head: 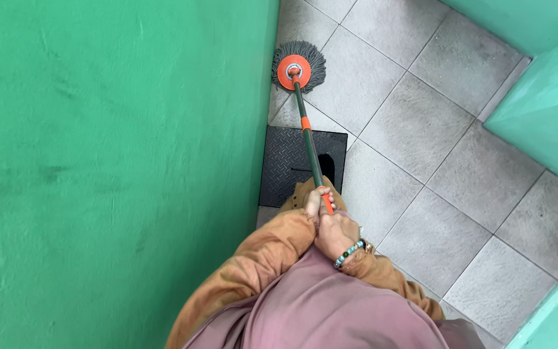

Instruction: The person is mopping the tiled floor of a narrow hallway using a rotating microfiber mop.

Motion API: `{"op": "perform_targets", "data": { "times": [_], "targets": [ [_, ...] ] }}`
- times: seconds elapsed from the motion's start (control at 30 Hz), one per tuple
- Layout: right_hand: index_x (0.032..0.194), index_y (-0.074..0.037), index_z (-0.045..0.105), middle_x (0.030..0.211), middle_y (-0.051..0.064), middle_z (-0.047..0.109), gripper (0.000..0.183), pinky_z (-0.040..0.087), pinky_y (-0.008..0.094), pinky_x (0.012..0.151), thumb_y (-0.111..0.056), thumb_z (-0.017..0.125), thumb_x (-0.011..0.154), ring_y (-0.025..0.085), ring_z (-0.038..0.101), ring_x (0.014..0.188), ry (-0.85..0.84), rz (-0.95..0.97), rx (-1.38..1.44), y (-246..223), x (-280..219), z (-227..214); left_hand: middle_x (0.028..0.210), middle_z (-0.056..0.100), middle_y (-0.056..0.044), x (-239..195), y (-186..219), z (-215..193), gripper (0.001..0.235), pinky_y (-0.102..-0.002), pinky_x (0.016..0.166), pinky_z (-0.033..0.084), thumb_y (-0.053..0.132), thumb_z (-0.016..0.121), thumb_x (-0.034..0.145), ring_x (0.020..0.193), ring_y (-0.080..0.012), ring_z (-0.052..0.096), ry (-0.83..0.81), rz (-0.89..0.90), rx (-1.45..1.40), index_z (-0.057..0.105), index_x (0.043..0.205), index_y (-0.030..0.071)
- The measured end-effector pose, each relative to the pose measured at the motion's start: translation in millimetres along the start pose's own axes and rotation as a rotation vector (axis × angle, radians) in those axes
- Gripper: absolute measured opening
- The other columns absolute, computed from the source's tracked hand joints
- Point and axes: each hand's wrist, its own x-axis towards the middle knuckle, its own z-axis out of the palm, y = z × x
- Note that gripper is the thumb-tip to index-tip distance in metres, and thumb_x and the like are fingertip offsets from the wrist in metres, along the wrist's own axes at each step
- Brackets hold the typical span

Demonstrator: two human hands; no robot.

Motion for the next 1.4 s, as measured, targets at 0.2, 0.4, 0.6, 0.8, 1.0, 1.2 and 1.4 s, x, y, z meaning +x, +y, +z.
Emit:
{"op": "perform_targets", "data": {
  "times": [0.2, 0.4, 0.6, 0.8, 1.0, 1.2, 1.4],
  "targets": [
    [0.13, 0.002, 0.057, 0.082, 0.022, 0.075, 0.054, 0.058, 0.054, 0.064, -0.026, 0.065, 0.084, 0.04, 0.073, 0.071, -0.143, 0.102, 0.073, -16, 13, 23, 0.077, 0.054, -0.005, -8, 17, -25, 0.022, -0.037, 0.049, 0.046, 0.027, 0.064, 0.096, 0.053, -0.0173, 0.05, 0.053, -0.074, 0.057, 0.045, 0.105, 0.021],
    [0.122, -0.002, 0.061, 0.086, 0.022, 0.073, 0.047, 0.057, 0.055, 0.064, -0.037, 0.066, 0.091, 0.041, 0.072, 0.071, -0.077, 0.117, 0.157, 9, 71, 40, 0.078, 0.055, -0.007, 38, 46, 7, 0.025, -0.038, 0.045, 0.045, 0.026, 0.07, 0.095, 0.051, -0.0173, 0.049, 0.148, 0.001, 0.055, 0.05, 0.108, 0.018],
    [0.123, -0.002, 0.059, 0.084, 0.022, 0.074, 0.055, 0.058, 0.053, 0.066, -0.037, 0.07, 0.082, 0.04, 0.073, 0.074, -0.098, 0.082, 0.019, 45, 165, 20, 0.079, 0.053, -0.005, 111, 93, 73, 0.026, -0.037, 0.044, 0.044, 0.025, 0.069, 0.095, 0.049, -0.0159, 0.047, 0.192, -0.004, 0.057, 0.052, 0.113, 0.02],
    [0.125, 0.002, 0.06, 0.084, 0.022, 0.075, 0.045, 0.058, 0.053, 0.065, -0.027, 0.063, 0.09, 0.04, 0.074, 0.076, -0.072, 0.048, 0.003, 86, 285, 8, 0.075, 0.053, -0.006, 195, 170, 137, 0.024, -0.04, 0.04, 0.042, 0.024, 0.07, 0.093, 0.047, -0.0186, 0.047, 0.16, 0.085, 0.076, 0.054, 0.108, 0.015],
    [0.112, -0.003, 0.066, 0.091, 0.022, 0.074, 0.03, 0.058, 0.053, 0.071, -0.025, 0.06, 0.092, 0.04, 0.073, 0.084, -0.001, 0.014, -0.019, 91, 395, -12, 0.073, 0.055, -0.008, 261, 263, 179, 0.021, -0.04, 0.044, 0.047, 0.02, 0.064, 0.093, 0.049, -0.0194, 0.052, 0.065, 0.119, 0.114, 0.058, 0.111, 0.012],
    [0.116, 0.001, 0.064, 0.091, 0.023, 0.074, 0.032, 0.058, 0.053, 0.068, -0.023, 0.058, 0.096, 0.04, 0.074, 0.082, -0.007, 0.02, 0.047, 78, 378, -36, 0.077, 0.056, -0.007, 251, 262, 175, 0.019, -0.037, 0.05, 0.047, 0.019, 0.065, 0.099, 0.056, -0.0178, 0.052, 0.07, 0.092, 0.071, 0.053, 0.109, 0.009],
    [0.115, -0.002, 0.064, 0.091, 0.021, 0.074, 0.035, 0.059, 0.052, 0.069, -0.029, 0.062, 0.092, 0.039, 0.075, 0.081, -0.046, 0.007, -0.035, 77, 296, -31, 0.076, 0.055, -0.006, 207, 189, 142, 0.017, -0.036, 0.05, 0.045, 0.02, 0.063, 0.097, 0.055, -0.0169, 0.051, 0.017, 0.064, -0.002, 0.051, 0.104, 0.012]
  ]
}}
